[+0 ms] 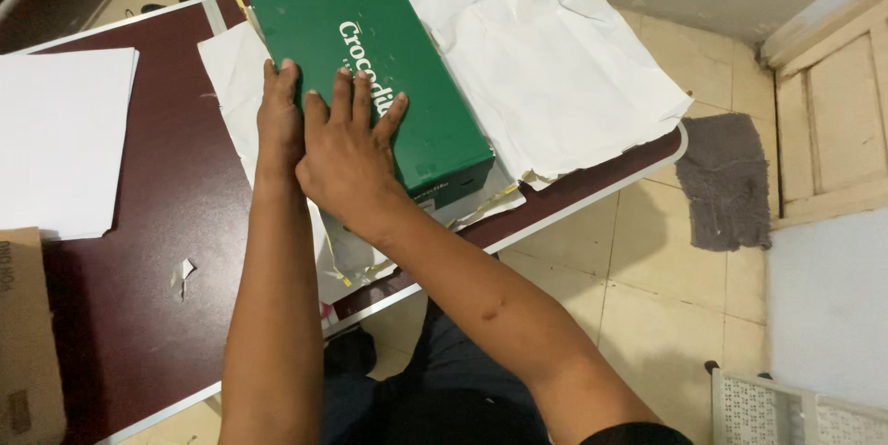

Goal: The person wraps a green Crocodile shoebox with yellow patterned wrapping paper on a table. They fold the paper around the box, cut tape with pink scissors, and apply tape to secure the paper on multiple sides.

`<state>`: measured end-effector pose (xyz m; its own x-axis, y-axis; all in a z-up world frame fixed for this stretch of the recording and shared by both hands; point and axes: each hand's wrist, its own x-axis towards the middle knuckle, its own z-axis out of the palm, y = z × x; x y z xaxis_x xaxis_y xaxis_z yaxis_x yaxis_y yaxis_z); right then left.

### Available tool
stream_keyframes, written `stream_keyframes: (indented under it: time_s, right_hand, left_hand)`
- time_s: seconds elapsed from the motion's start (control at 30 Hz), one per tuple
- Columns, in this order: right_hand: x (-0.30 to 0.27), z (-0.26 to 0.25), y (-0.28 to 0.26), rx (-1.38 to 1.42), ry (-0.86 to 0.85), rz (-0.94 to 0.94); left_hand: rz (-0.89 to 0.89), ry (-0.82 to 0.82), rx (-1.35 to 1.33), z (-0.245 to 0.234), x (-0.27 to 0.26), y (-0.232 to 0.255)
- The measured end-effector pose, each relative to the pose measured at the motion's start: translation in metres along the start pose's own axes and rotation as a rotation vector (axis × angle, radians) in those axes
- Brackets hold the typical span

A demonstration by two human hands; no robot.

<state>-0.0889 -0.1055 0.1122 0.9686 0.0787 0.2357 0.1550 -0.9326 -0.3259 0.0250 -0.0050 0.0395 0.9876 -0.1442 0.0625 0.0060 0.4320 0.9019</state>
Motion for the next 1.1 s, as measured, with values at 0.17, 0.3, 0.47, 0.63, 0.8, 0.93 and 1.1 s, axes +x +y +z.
stream_keyframes:
  time_s: [0.17,0.3,0.47,0.63,0.8,0.93,1.1]
  right_hand:
    - [-0.006,0.001,0.003,-0.042,0.071,-0.054]
    - [-0.002,-0.001,-0.001,-0.091,0.015,-0.086]
    - [-0.004,-0.001,-0.019,-0.369,-0.097,-0.096]
    - [-0.006,0.025,-0.049,-0.82,-0.054,0.028]
    - [-0.003,0.062,-0.047,-0.755,0.154,0.127]
    - [-0.004,0.077,-0.036,-0.682,0.172,0.118]
    - [-0.006,0.075,-0.023,-0.573,0.125,0.108]
  left_hand:
    - [0.024,-0.027,0.01,0.003,-0.004,0.001]
    - [-0.062,-0.022,0.021,-0.008,0.0,0.0]
    - [-0.19,0.002,0.094,-0.024,0.016,-0.013]
    - [-0.174,-0.008,0.259,-0.039,0.044,-0.031]
    - [-0.121,0.014,0.292,-0.046,0.058,-0.048]
    - [-0.14,0.035,0.262,-0.039,0.055,-0.047]
    - [-0.114,0.017,0.147,-0.025,0.037,-0.038]
